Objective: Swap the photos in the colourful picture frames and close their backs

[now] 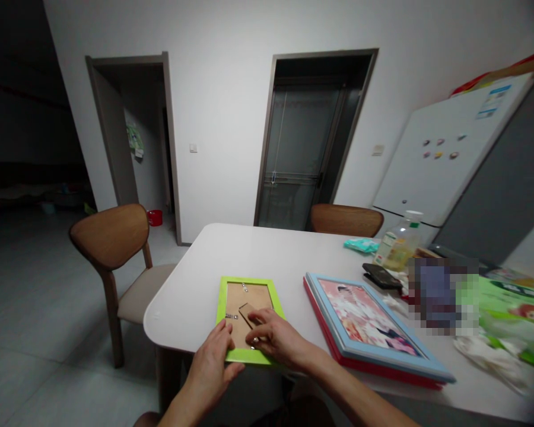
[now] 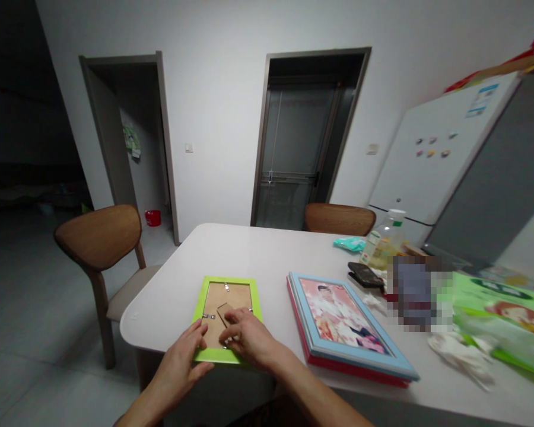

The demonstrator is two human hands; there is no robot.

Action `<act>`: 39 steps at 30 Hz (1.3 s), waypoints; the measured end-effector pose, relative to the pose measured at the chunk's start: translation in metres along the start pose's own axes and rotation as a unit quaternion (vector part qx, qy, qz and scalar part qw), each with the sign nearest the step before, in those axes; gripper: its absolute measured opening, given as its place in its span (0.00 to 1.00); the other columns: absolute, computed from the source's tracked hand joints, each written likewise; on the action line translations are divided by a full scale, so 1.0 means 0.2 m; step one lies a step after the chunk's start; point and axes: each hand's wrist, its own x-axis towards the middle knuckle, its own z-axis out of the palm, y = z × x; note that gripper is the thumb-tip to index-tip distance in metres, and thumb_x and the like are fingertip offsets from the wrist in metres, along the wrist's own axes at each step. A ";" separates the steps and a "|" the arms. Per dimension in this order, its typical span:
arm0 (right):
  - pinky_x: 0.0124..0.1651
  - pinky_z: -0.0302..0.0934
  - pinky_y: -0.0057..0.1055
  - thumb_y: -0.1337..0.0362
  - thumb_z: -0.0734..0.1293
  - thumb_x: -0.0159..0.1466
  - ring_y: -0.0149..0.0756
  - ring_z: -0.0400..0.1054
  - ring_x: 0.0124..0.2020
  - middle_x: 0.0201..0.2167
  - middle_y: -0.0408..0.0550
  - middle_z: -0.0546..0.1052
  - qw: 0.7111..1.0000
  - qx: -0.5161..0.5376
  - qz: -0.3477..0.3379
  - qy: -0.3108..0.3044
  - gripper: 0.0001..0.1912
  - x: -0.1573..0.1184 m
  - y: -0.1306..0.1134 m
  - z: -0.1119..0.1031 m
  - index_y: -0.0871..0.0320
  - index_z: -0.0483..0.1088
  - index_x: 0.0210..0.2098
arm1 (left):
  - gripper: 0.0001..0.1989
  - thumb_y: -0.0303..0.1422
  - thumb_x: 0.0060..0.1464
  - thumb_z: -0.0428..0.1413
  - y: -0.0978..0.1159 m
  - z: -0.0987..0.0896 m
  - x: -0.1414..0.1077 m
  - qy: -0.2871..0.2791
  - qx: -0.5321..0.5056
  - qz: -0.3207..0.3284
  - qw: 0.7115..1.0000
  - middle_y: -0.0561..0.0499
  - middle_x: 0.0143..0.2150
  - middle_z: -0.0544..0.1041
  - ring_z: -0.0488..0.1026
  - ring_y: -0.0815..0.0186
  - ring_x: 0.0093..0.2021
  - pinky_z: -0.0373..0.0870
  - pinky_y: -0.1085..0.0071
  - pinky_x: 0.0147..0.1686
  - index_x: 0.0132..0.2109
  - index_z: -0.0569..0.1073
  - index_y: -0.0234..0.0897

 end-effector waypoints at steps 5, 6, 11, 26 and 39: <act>0.44 0.51 0.31 0.63 0.63 0.54 0.35 0.59 0.40 0.39 0.44 0.70 0.999 -0.013 0.017 0.041 0.07 0.01 0.01 0.05 0.49 0.73 0.29 | 0.15 0.24 0.39 0.57 0.00 0.00 0.01 -0.004 0.003 -0.003 1.000 0.41 0.53 0.64 0.56 0.59 0.56 0.56 0.60 0.53 0.39 0.69 0.34; 0.43 0.51 0.31 0.63 0.63 0.54 0.34 0.59 0.40 0.38 0.44 0.70 0.999 -0.016 0.019 0.047 0.07 0.01 0.00 0.06 0.49 0.73 0.29 | 0.16 0.24 0.39 0.57 0.00 0.00 0.01 -0.005 0.003 -0.004 1.000 0.41 0.53 0.64 0.56 0.59 0.56 0.56 0.60 0.53 0.40 0.68 0.34; 0.43 0.51 0.30 0.62 0.60 0.55 0.34 0.59 0.39 0.37 0.44 0.71 0.997 -0.013 0.037 0.067 0.10 0.04 -0.03 0.05 0.51 0.72 0.34 | 0.18 0.23 0.37 0.57 0.00 0.00 0.01 -0.003 -0.005 -0.013 1.000 0.41 0.53 0.65 0.56 0.60 0.56 0.57 0.62 0.53 0.40 0.68 0.34; 0.41 0.51 0.28 0.65 0.57 0.57 0.36 0.60 0.38 0.32 0.49 0.71 0.981 -0.069 0.136 0.119 0.12 0.29 -0.08 0.16 0.56 0.72 0.31 | 0.30 0.23 0.38 0.56 -0.03 0.03 -0.01 0.026 -0.019 0.009 0.999 0.42 0.54 0.63 0.57 0.61 0.56 0.56 0.59 0.53 0.51 0.60 0.36; 0.40 0.53 0.28 0.61 0.60 0.54 0.35 0.62 0.37 0.33 0.50 0.72 0.970 -0.025 0.207 0.124 0.13 0.14 0.06 0.02 0.59 0.72 0.33 | 0.24 0.24 0.38 0.57 0.01 -0.01 -0.01 -0.002 -0.006 -0.007 1.000 0.39 0.52 0.65 0.57 0.59 0.56 0.56 0.62 0.53 0.47 0.65 0.31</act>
